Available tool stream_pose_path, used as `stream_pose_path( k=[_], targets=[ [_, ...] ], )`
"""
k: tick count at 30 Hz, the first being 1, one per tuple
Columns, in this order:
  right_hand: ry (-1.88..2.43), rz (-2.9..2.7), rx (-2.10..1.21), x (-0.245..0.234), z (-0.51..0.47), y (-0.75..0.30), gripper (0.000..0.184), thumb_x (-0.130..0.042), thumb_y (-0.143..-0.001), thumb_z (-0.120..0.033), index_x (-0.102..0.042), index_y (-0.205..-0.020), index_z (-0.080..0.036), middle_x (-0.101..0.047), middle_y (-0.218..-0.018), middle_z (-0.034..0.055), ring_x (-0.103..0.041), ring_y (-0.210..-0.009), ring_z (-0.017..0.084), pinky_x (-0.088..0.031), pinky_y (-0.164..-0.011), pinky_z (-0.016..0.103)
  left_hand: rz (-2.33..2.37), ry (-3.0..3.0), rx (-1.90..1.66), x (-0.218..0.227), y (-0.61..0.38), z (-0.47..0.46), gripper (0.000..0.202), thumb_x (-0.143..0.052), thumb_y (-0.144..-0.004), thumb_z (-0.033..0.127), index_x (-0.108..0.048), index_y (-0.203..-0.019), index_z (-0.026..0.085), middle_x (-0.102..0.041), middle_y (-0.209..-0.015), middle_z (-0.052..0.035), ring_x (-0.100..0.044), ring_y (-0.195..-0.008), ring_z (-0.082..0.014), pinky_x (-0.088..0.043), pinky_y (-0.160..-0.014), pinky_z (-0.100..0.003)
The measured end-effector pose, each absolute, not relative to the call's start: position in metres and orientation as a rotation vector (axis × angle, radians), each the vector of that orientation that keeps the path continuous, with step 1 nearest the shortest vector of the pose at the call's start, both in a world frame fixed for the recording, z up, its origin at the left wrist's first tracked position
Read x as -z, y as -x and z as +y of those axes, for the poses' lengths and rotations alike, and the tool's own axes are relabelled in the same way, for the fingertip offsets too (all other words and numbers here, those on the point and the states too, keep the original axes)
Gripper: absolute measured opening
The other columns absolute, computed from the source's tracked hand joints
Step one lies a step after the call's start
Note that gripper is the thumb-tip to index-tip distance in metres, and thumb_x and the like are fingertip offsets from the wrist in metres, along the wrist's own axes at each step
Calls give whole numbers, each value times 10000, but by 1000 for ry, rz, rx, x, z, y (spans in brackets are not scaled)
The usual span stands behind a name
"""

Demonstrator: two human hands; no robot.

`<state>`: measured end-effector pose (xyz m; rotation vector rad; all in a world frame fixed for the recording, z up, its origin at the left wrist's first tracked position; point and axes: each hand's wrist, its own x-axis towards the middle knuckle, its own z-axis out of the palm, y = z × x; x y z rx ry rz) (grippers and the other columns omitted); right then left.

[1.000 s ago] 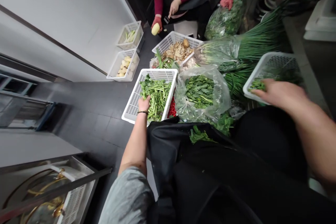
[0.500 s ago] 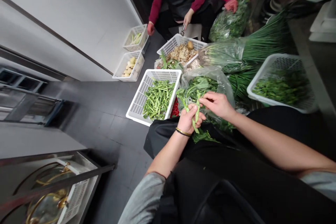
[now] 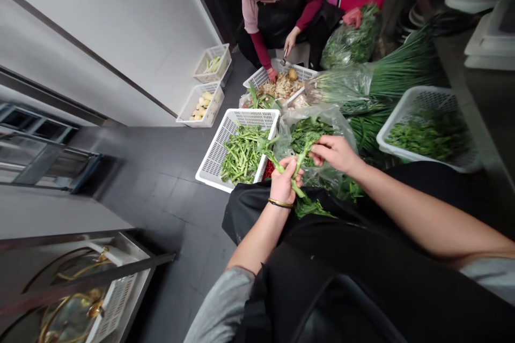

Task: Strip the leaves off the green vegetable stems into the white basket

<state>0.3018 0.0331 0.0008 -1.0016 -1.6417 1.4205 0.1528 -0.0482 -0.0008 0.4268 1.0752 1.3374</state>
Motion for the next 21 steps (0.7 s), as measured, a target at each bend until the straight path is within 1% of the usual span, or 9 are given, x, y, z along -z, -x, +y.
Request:
stream_pose_path(
  k=[3,5,7,9,12,15,17,19,21],
  targets=[
    [1132,-1900,-1462,16,29,-330,303,-511,-787,-447,-574,-650,-183,-549,-476,-15,-503,-416,123,-382,-450,246,1059,-360,-1382,1,-148,-49,473,-793,-592,357,-603,-970,144,-560,-591,17,-457,-457,-53,-306,-403,-161],
    [1246,-2292,-1543,28,27,-356,320,-586,-713,-467,-559,-558,-188,-518,-431,-12,-477,-390,126,-348,-433,251,1056,-341,-1374,4,-144,-49,481,-805,-570,330,-631,-972,131,-552,-600,13,-467,-483,-55,-306,-412,-162],
    [1315,-2556,-1529,32,27,-372,339,-676,-615,-481,-546,-501,-190,-509,-424,-5,-467,-393,126,-328,-430,253,1061,-345,-1362,8,-145,-48,464,-812,-555,309,-654,-949,123,-540,-603,14,-468,-502,-55,-301,-416,-162],
    [1299,-2419,-1513,25,28,-368,344,-667,-630,-526,-596,-594,-192,-550,-484,-1,-492,-432,127,-347,-443,249,1074,-365,-1344,12,-150,-47,446,-815,-545,302,-668,-924,121,-526,-599,18,-459,-508,-52,-287,-413,-161],
    [1087,-1861,-1610,2,33,-332,391,-575,-734,-570,-632,-824,-193,-579,-532,-13,-520,-457,123,-399,-459,245,1101,-416,-1317,12,-160,-48,443,-816,-543,317,-671,-915,125,-514,-596,22,-439,-504,-48,-268,-401,-158],
    [925,-1522,-1686,-8,35,-294,400,-660,-684,-543,-635,-824,-169,-569,-497,-15,-521,-436,119,-432,-455,249,1069,-399,-1301,10,-164,-53,450,-807,-569,359,-649,-925,132,-509,-602,21,-411,-476,-40,-243,-386,-155],
    [844,-1385,-1802,-2,33,-282,407,-698,-659,-523,-647,-836,-160,-588,-524,-5,-544,-456,122,-463,-473,256,1009,-355,-1289,9,-162,-55,436,-795,-590,379,-625,-910,136,-502,-606,24,-367,-439,-25,-215,-375,-151],
    [783,-1271,-1916,11,31,-282,440,-694,-667,-532,-655,-889,-154,-609,-573,5,-551,-470,119,-481,-487,265,957,-318,-1264,10,-159,-56,411,-788,-605,382,-601,-879,139,-497,-611,26,-324,-413,-11,-190,-368,-150],
    [795,-1274,-1962,23,31,-289,470,-645,-701,-566,-659,-892,-137,-619,-605,23,-548,-468,120,-482,-491,275,949,-288,-1240,15,-157,-55,398,-785,-610,377,-582,-860,142,-498,-608,25,-311,-401,-8,-176,-364,-150]
  ],
)
